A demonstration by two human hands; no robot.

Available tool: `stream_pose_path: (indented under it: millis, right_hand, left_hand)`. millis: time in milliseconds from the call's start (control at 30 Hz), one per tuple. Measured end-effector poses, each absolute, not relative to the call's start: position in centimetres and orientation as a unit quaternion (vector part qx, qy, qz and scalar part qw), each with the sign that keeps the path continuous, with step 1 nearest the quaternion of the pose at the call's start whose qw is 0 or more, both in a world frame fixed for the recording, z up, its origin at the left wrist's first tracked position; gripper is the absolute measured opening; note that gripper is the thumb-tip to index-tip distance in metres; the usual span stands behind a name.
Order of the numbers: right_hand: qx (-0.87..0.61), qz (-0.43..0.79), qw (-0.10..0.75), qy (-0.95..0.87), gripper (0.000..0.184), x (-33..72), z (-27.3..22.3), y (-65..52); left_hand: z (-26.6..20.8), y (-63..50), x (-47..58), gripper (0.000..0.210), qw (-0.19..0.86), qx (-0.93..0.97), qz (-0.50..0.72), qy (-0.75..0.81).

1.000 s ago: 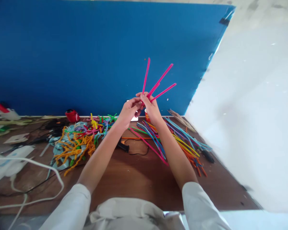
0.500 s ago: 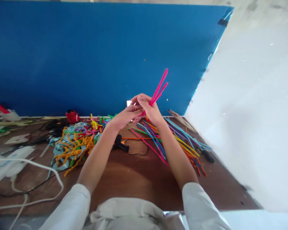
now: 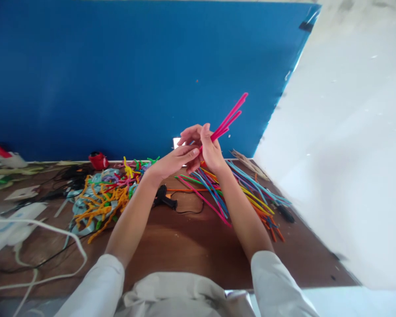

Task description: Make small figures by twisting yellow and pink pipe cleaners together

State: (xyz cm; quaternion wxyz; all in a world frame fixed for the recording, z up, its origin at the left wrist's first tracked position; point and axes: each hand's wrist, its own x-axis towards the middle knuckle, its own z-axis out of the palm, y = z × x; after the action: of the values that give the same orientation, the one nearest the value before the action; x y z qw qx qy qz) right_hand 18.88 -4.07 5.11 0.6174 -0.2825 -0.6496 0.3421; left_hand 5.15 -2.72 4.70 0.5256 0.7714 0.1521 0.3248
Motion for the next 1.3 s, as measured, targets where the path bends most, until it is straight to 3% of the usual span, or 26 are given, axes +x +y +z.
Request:
stream_pose_path:
  millis: [233,567,900,1300]
  right_hand:
    - [-0.286,0.357,0.597,-0.659,0.076,18.6,5.0,-4.3]
    - [-0.236,0.363,0.428,-0.793,0.056,18.1,4.6,-4.5]
    - [-0.239,0.391,0.426,-0.78,0.054,17.9,4.3,-4.2]
    - [-0.284,0.29,0.433,-0.805,0.039,17.6,3.7,-3.1]
  left_hand:
    - [5.1,-2.3,4.6,0.043,0.514,0.782,0.318,0.151]
    - [6.5,-1.5,-1.2,0.025,0.459,0.851,0.126,0.224]
    - [6.7,-1.5,-0.5,0.026,0.338,0.904,0.153,0.211]
    - [6.4,0.1,-3.6,0.023,0.398,0.862,0.154,0.273]
